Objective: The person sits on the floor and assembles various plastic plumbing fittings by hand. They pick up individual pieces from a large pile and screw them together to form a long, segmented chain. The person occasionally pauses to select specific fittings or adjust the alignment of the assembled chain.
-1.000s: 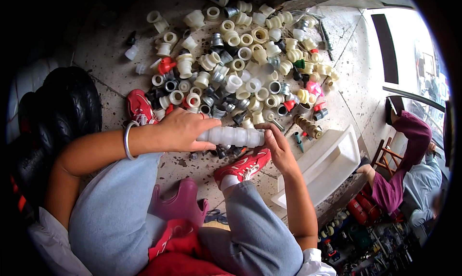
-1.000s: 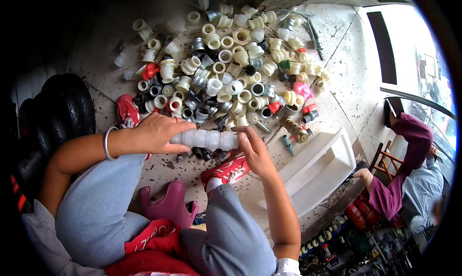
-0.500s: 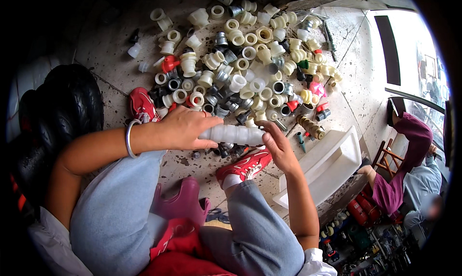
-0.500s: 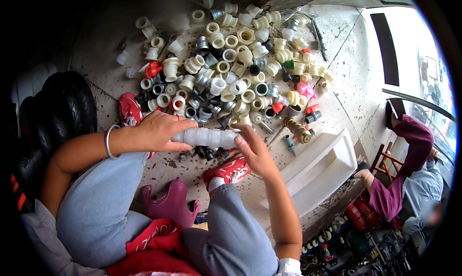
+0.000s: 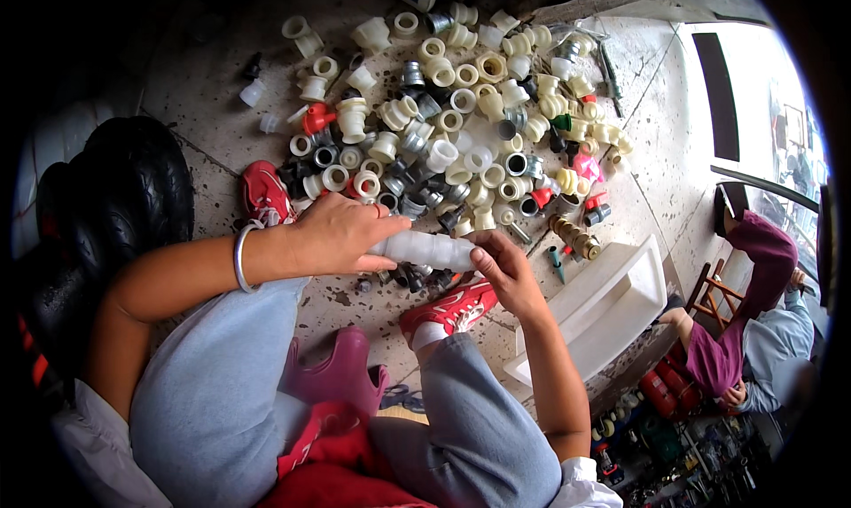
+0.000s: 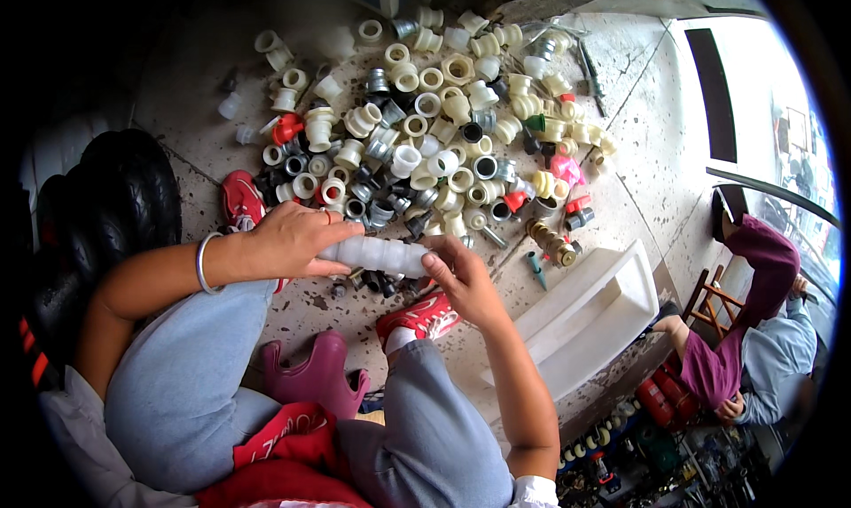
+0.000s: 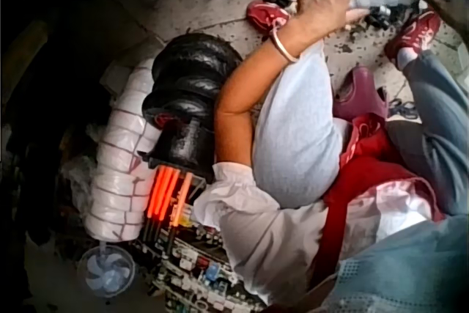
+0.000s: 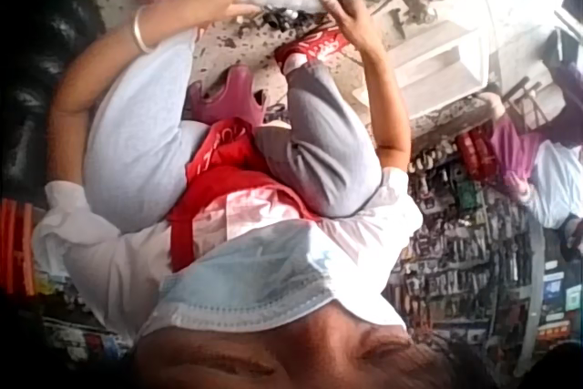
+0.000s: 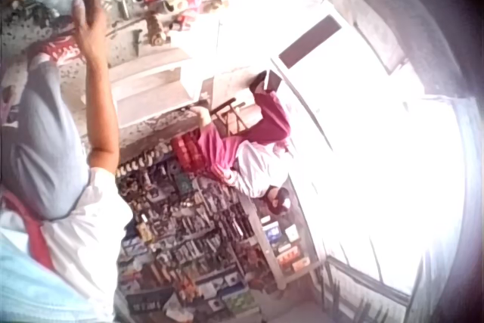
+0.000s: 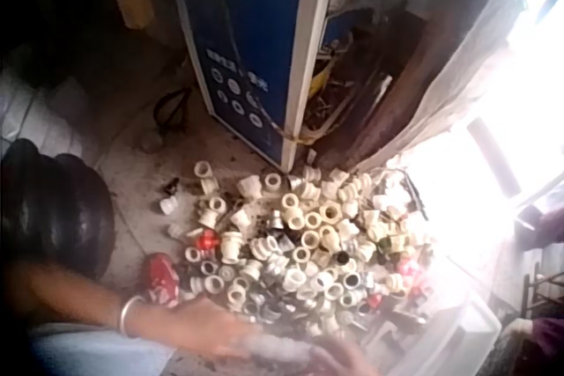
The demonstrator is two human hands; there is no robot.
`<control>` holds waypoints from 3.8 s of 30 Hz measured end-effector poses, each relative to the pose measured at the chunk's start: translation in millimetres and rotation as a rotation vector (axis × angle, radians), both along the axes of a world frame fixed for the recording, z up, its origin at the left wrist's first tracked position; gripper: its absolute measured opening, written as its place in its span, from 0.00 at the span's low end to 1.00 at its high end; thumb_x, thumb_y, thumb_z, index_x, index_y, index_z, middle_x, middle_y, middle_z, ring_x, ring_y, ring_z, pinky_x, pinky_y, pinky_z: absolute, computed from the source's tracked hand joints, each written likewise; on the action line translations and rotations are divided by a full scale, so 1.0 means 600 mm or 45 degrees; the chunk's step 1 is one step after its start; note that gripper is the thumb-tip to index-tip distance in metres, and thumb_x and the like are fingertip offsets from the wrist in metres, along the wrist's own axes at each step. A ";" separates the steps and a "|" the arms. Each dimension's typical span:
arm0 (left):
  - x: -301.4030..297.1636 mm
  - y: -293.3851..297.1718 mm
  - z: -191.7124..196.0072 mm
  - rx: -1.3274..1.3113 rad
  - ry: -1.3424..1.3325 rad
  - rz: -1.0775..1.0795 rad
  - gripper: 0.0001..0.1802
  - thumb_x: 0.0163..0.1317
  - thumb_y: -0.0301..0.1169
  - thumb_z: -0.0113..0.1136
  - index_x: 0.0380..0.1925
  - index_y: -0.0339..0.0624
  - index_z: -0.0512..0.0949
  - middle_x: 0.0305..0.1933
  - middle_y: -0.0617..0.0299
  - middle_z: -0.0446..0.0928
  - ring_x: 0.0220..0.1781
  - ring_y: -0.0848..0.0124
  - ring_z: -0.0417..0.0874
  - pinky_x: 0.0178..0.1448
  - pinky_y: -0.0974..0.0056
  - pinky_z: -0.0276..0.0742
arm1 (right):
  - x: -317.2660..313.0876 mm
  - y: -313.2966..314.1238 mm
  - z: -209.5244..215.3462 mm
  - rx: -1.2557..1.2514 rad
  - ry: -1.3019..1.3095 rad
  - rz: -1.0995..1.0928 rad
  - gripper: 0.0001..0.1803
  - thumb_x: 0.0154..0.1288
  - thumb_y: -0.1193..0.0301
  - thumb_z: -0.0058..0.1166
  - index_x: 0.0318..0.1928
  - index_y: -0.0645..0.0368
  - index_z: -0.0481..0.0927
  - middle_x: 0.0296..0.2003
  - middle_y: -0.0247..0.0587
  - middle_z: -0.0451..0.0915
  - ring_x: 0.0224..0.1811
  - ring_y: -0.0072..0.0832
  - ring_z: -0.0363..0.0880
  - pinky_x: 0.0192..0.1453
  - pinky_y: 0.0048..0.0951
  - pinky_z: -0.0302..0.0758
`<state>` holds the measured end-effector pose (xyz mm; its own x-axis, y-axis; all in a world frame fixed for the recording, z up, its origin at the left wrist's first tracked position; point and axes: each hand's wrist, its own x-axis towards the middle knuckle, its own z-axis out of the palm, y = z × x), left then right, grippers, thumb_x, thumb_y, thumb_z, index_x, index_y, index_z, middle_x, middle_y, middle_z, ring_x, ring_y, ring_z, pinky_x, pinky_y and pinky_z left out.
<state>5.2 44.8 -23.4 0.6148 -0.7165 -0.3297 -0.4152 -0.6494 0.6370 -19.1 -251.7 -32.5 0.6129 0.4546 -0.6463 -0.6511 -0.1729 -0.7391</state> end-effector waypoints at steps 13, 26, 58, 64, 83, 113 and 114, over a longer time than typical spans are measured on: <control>-0.014 0.020 -0.005 0.028 -0.064 0.097 0.35 0.52 0.50 0.70 0.57 0.46 0.74 0.39 0.58 0.79 0.34 0.58 0.83 0.37 0.53 0.78 | 0.032 0.031 -0.005 -0.111 -0.181 0.174 0.25 0.67 0.59 0.60 0.54 0.64 0.73 0.40 0.43 0.81 0.45 0.28 0.80 0.50 0.32 0.76; 0.000 0.023 -0.013 -0.296 1.104 0.122 0.29 0.58 0.43 0.67 0.52 0.38 0.68 0.43 0.49 0.78 0.48 0.57 0.81 0.50 0.57 0.75 | 0.221 0.058 -0.118 -1.001 -1.418 0.909 0.17 0.63 0.70 0.50 0.52 0.45 0.80 0.40 0.42 0.78 0.47 0.39 0.79 0.47 0.40 0.72; 0.026 0.013 -0.009 -0.328 0.772 0.363 0.32 0.63 0.57 0.59 0.50 0.39 0.69 0.43 0.46 0.79 0.46 0.52 0.82 0.50 0.53 0.75 | 0.055 -0.019 0.018 -0.294 -0.313 0.054 0.35 0.55 0.71 0.71 0.59 0.60 0.64 0.50 0.44 0.77 0.52 0.35 0.78 0.55 0.35 0.77; 0.032 0.011 -0.002 -0.193 0.710 0.245 0.28 0.65 0.52 0.59 0.51 0.40 0.70 0.41 0.48 0.79 0.46 0.54 0.82 0.50 0.53 0.75 | 0.070 -0.019 0.054 -0.318 -0.598 0.218 0.30 0.49 0.77 0.70 0.56 0.56 0.77 0.51 0.40 0.78 0.56 0.33 0.75 0.62 0.32 0.68; 0.017 0.014 -0.002 -0.046 0.349 0.150 0.30 0.61 0.56 0.60 0.49 0.42 0.72 0.39 0.50 0.80 0.42 0.49 0.83 0.46 0.48 0.76 | 0.048 -0.014 0.035 -0.015 -0.228 -0.057 0.29 0.63 0.66 0.65 0.60 0.65 0.70 0.50 0.38 0.76 0.49 0.28 0.76 0.58 0.32 0.75; 0.005 0.018 -0.016 -0.113 0.060 0.111 0.29 0.59 0.57 0.61 0.44 0.43 0.71 0.33 0.55 0.80 0.36 0.54 0.84 0.40 0.52 0.77 | 0.046 -0.015 0.033 -0.137 -0.005 0.047 0.29 0.71 0.62 0.54 0.66 0.62 0.64 0.49 0.44 0.74 0.46 0.26 0.78 0.51 0.28 0.76; 0.005 0.017 -0.015 -0.116 0.062 0.109 0.29 0.59 0.57 0.61 0.44 0.43 0.70 0.33 0.55 0.80 0.36 0.54 0.84 0.40 0.52 0.77 | 0.034 -0.008 0.021 -0.144 -0.354 0.059 0.27 0.73 0.59 0.50 0.65 0.62 0.65 0.45 0.44 0.76 0.40 0.25 0.80 0.47 0.26 0.77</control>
